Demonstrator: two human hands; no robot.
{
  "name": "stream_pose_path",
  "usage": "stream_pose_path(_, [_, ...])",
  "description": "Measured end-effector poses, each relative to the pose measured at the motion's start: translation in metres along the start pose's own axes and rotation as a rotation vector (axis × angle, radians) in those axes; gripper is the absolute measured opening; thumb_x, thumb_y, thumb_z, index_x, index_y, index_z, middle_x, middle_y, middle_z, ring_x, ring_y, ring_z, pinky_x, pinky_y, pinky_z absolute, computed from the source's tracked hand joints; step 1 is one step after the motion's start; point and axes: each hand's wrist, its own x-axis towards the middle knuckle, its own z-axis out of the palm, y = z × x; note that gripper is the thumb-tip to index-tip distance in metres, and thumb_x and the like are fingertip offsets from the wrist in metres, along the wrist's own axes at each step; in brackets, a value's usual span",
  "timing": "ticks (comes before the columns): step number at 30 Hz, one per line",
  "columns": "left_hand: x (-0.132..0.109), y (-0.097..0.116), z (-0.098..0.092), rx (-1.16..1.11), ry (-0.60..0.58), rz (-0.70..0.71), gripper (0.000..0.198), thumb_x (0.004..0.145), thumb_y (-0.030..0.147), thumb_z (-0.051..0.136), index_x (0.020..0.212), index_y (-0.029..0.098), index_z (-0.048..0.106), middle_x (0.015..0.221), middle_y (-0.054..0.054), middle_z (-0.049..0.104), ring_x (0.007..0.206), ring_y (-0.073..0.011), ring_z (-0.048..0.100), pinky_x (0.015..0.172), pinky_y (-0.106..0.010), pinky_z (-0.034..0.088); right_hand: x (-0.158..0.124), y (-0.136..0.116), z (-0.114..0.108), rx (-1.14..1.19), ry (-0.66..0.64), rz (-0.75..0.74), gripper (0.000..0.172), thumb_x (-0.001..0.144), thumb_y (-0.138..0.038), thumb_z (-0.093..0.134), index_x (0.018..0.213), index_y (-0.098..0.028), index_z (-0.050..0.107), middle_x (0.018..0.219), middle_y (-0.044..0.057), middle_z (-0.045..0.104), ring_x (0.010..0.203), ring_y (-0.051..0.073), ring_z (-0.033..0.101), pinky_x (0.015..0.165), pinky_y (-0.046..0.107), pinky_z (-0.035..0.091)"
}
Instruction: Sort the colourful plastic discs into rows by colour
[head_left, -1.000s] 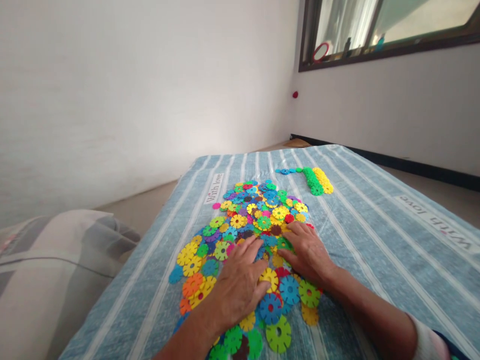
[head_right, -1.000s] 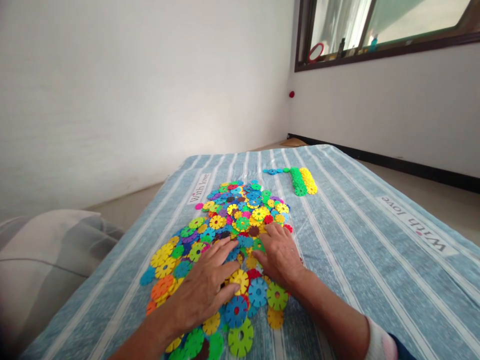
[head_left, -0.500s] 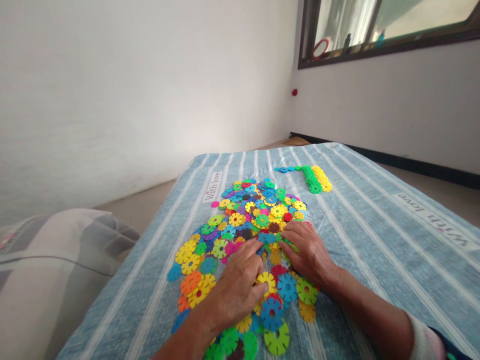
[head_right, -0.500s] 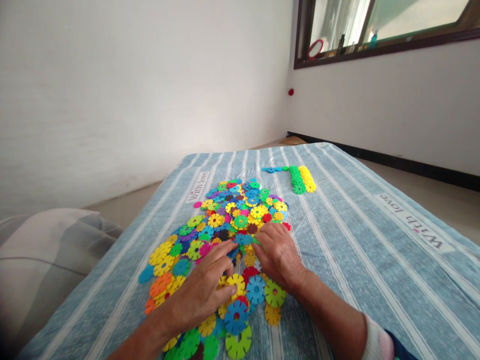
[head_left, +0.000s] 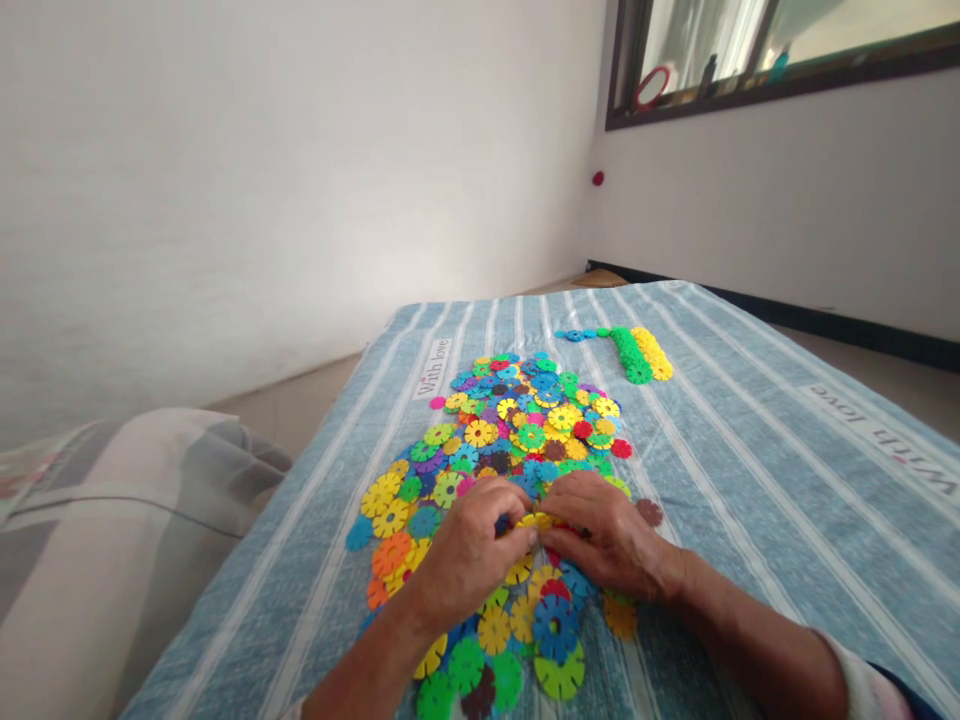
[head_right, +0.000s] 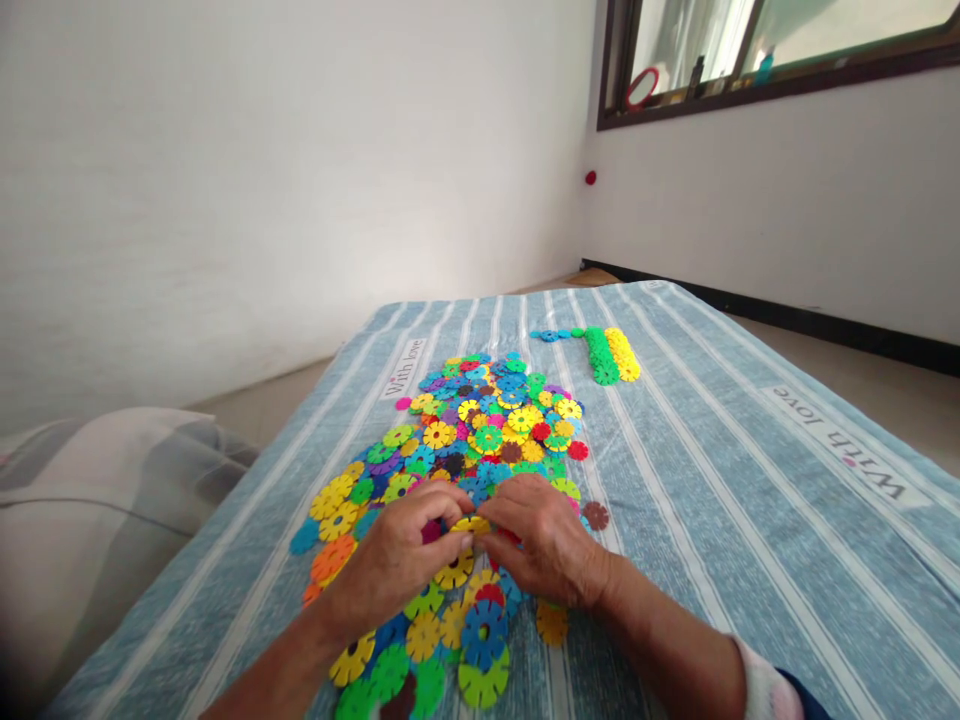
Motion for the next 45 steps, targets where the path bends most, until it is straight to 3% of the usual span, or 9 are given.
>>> stream_pose_path(2, [0.000,0.001,-0.002,0.012,-0.024,0.001,0.012,0.075,0.014,0.061,0.066,0.020,0.055,0.080,0.001,0.064,0.079,-0.0142,0.058,0.073,-0.027,0.044,0.000,-0.001,0.001,0.076,-0.018,0.046,0.028,0.094,-0.028,0.045,0.074,-0.019,0.063,0.068,0.002,0.062,0.068,0.014,0.055,0.067,0.028,0.041])
stream_pose_path(5, [-0.002,0.003,-0.009,0.149,-0.081,-0.001,0.006,0.074,0.017,0.064,0.076,0.020,0.061,0.084,0.000,0.064,0.085,-0.0170,0.057,0.078,-0.030,0.045,0.000,0.001,0.000,0.195,0.045,0.149,0.020,0.091,-0.027,0.050,0.081,-0.020,0.067,0.073,0.001,0.066,0.070,0.013,0.058,0.067,0.025,0.043])
stream_pose_path(9, [-0.006,0.006,-0.020,0.407,-0.230,0.017,0.017,0.071,0.016,0.065,0.087,0.022,0.065,0.094,-0.003,0.061,0.095,-0.0217,0.053,0.087,-0.036,0.043,-0.001,0.006,-0.003,0.244,0.141,0.276,0.017,0.087,-0.028,0.055,0.080,-0.020,0.068,0.074,0.001,0.067,0.070,0.014,0.059,0.065,0.025,0.044])
stream_pose_path(15, [-0.012,0.009,-0.020,0.540,-0.381,0.016,0.013,0.071,0.015,0.065,0.083,0.022,0.063,0.101,-0.003,0.057,0.102,-0.0231,0.052,0.108,-0.048,0.029,-0.002,0.009,-0.001,0.219,0.128,0.307,0.019,0.087,-0.029,0.055,0.077,-0.019,0.067,0.071,0.001,0.065,0.068,0.014,0.057,0.063,0.025,0.042])
stream_pose_path(19, [-0.011,0.007,-0.017,0.504,-0.362,0.066,0.003,0.077,0.020,0.062,0.078,0.022,0.064,0.096,-0.003,0.059,0.096,-0.0217,0.053,0.101,-0.044,0.036,-0.002,0.007,-0.001,0.169,0.107,0.270,0.020,0.088,-0.027,0.053,0.076,-0.019,0.066,0.070,0.001,0.063,0.066,0.013,0.055,0.062,0.025,0.041])
stream_pose_path(25, [-0.003,0.000,-0.014,0.410,-0.183,0.065,0.027,0.089,0.022,0.047,0.066,0.019,0.060,0.074,-0.002,0.059,0.078,-0.0170,0.055,0.081,-0.033,0.043,0.000,0.002,-0.001,0.067,0.098,0.223,0.029,0.090,-0.025,0.051,0.062,-0.019,0.058,0.062,-0.001,0.056,0.063,0.012,0.052,0.060,0.024,0.038])
stream_pose_path(32, [0.002,0.001,-0.015,0.220,-0.017,-0.158,0.031,0.089,0.029,0.044,0.061,0.019,0.055,0.060,0.003,0.053,0.061,-0.0126,0.050,0.060,-0.024,0.038,0.001,0.005,0.000,0.252,0.201,0.306,0.020,0.086,-0.028,0.055,0.072,-0.019,0.065,0.069,0.000,0.065,0.065,0.013,0.058,0.062,0.023,0.042])
stream_pose_path(37, [0.003,0.001,-0.016,0.136,0.076,-0.225,0.029,0.085,0.032,0.046,0.063,0.019,0.061,0.059,0.003,0.055,0.059,-0.0126,0.052,0.056,-0.023,0.039,0.001,0.006,0.000,0.360,0.235,0.394,0.017,0.083,-0.028,0.058,0.073,-0.018,0.066,0.067,-0.001,0.065,0.064,0.012,0.057,0.061,0.023,0.043])
stream_pose_path(45, [0.003,-0.006,-0.006,0.038,0.070,-0.134,0.029,0.083,0.035,0.050,0.064,0.020,0.067,0.063,0.003,0.065,0.057,-0.0128,0.057,0.053,-0.019,0.044,0.008,-0.002,0.000,0.370,0.153,0.437,0.019,0.080,-0.022,0.057,0.065,-0.016,0.066,0.060,-0.002,0.058,0.060,0.010,0.051,0.056,0.019,0.037])
